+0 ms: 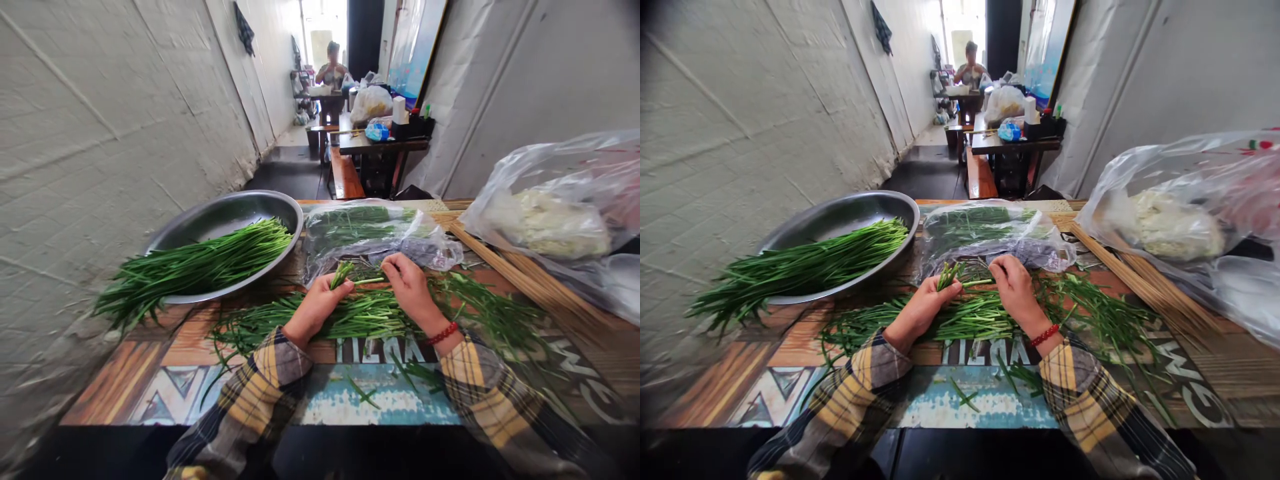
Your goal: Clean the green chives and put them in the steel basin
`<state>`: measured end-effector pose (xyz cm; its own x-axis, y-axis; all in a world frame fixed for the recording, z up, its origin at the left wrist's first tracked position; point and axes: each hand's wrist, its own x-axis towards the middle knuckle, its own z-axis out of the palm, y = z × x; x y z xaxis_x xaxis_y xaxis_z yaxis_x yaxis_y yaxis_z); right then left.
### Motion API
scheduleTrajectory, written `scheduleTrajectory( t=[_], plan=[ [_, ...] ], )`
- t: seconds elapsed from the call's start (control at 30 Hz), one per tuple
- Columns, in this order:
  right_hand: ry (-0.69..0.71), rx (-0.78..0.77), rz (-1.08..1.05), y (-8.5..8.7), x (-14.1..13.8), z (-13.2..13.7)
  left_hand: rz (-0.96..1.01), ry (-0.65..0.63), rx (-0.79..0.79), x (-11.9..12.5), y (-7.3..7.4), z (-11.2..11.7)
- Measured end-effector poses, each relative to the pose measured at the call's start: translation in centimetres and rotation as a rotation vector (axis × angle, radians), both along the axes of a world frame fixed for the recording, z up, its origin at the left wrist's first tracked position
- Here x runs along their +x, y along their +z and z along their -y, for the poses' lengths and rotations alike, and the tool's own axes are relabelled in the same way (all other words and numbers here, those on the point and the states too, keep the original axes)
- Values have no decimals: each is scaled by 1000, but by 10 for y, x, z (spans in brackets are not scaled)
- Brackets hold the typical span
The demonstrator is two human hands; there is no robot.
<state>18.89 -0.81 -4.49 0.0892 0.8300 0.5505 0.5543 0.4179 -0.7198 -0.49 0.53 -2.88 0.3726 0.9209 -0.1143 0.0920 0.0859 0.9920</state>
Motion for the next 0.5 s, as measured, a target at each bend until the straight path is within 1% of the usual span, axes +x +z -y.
scheduleTrajectory(
  t=[0.03, 0.1, 0.23, 0.3, 0.37, 0.43, 0.5],
  plan=[
    [0, -7, -16, 1, 2, 0, 2, 2, 4, 0, -1, 0],
    [48, -7, -5, 3, 3, 1, 6, 5, 17, 1, -2, 0],
    [162, 2, 121, 3, -3, 3, 1, -9, 49, 1, -3, -1],
    [207, -27, 139, 2, -6, 3, 13, -19, 35, 1, -3, 0],
    [244, -56, 111, 0, -8, 3, 30, -26, 9, 1, -3, 0],
    [247, -56, 75, -1, -8, 3, 41, -25, -12, 0, -2, 0],
    [222, -43, 57, -1, -9, 3, 52, -19, -25, 0, 0, 1]
  ],
)
